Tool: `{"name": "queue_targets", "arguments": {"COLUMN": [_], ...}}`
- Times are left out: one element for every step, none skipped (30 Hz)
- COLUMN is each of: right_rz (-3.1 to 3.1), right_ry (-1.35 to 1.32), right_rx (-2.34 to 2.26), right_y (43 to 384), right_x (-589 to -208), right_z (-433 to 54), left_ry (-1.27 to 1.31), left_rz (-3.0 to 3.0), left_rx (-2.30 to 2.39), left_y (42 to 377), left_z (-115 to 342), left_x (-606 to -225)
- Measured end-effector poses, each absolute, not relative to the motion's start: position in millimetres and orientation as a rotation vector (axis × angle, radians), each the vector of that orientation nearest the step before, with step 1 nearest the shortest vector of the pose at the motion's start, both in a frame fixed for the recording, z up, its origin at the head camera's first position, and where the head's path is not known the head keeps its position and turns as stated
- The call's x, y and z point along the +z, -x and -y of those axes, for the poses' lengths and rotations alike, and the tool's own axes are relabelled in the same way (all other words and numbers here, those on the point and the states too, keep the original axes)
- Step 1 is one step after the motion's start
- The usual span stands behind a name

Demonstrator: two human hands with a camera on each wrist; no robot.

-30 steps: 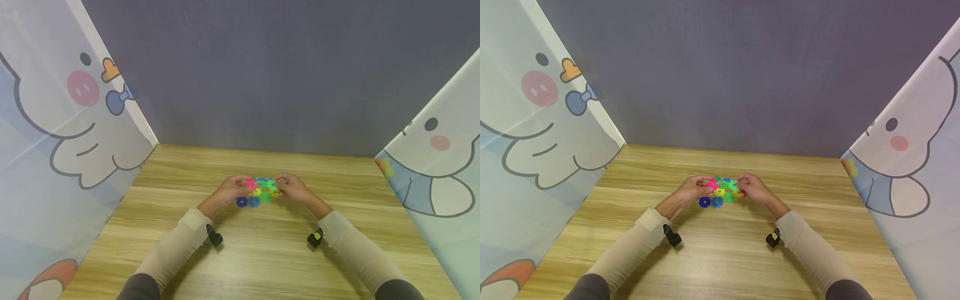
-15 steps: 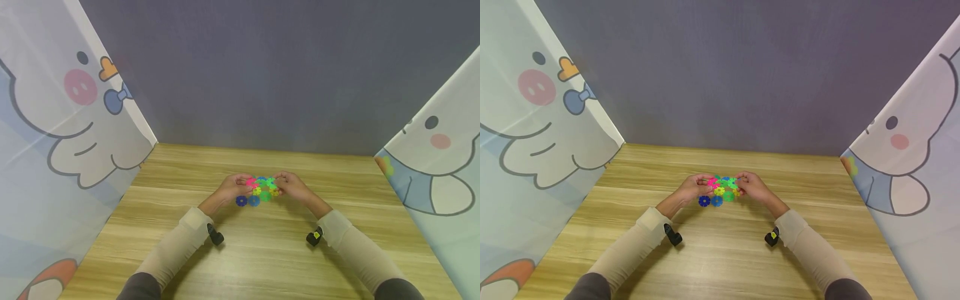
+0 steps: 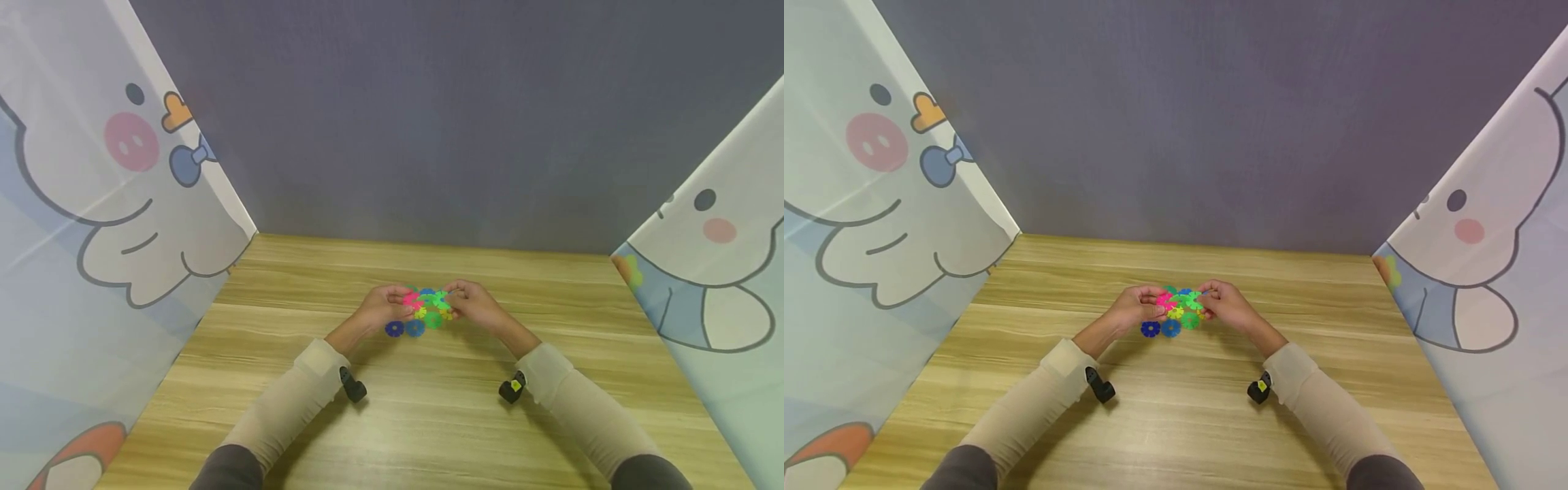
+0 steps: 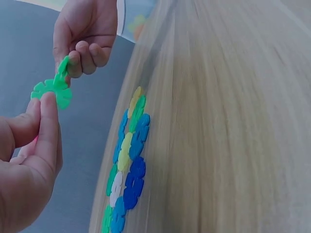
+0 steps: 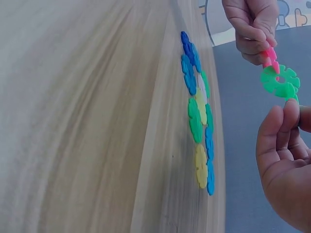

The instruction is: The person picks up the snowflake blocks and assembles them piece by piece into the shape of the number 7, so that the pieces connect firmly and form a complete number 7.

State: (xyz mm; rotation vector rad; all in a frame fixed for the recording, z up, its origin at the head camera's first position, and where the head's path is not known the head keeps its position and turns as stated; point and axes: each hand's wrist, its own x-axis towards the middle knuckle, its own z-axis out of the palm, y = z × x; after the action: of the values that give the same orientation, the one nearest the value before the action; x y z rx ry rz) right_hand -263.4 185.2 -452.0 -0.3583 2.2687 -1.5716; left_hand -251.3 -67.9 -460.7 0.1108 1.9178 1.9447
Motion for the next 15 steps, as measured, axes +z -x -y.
{"name": "queue_targets", "arguments": {"right_rz": [-2.269, -2.269, -2.268, -2.265, -2.262, -2.259, -2.255, -2.253, -2.251, -2.253, -2.256, -2.254, -2.253, -2.251, -2.25], "right_ry": [0.36, 0.366, 0.366, 0.371, 0.379, 0.389, 0.392, 0.394, 0.396, 0.397, 0.394, 0.387, 0.381, 0.376, 0.373], "right_rx": [-1.575, -1.576, -1.581, -1.587, -1.593, -1.599, -1.604, -1.608, -1.613, -1.613, -1.612, -1.616, -1.616, -1.616, -1.614], "right_y": [263.2, 263.0, 262.7, 262.5, 262.4, 262.4, 262.4, 262.5, 262.8, 262.8, 263.0, 262.8, 262.6, 262.4, 262.3], "right_x": [-451.7, -451.3, -450.9, -450.2, -449.9, -449.8, -449.7, -449.9, -450.3, -450.5, -451.0, -451.0, -451.1, -451.6, -452.1], "right_z": [-184.3, -183.5, -182.5, -181.5, -180.6, -179.7, -178.9, -178.3, -177.7, -177.5, -177.5, -177.3, -177.3, -177.5, -177.7], "left_ry": [-0.109, -0.106, -0.108, -0.104, -0.106, -0.108, -0.108, -0.107, -0.107, -0.103, -0.103, -0.107, -0.108, -0.109, -0.111], "left_rz": [-1.923, -1.926, -1.934, -1.94, -1.952, -1.963, -1.973, -1.981, -1.989, -1.992, -1.996, -2.0, -2.003, -2.005, -2.009], "left_rx": [1.945, 1.947, 1.944, 1.943, 1.94, 1.938, 1.934, 1.931, 1.929, 1.929, 1.927, 1.923, 1.92, 1.917, 1.912], "left_y": [250.9, 250.4, 249.7, 249.2, 248.7, 248.3, 247.8, 247.4, 247.1, 247.0, 246.9, 246.8, 246.7, 246.7, 246.7], "left_z": [67.5, 67.1, 66.7, 66.1, 65.5, 64.9, 64.3, 63.8, 63.4, 63.0, 62.8, 62.8, 62.8, 62.9, 63.1], "left_x": [-460.7, -460.3, -460.0, -459.4, -458.7, -457.9, -457.2, -456.5, -456.0, -455.6, -455.5, -455.8, -455.9, -456.0, -456.3]}}
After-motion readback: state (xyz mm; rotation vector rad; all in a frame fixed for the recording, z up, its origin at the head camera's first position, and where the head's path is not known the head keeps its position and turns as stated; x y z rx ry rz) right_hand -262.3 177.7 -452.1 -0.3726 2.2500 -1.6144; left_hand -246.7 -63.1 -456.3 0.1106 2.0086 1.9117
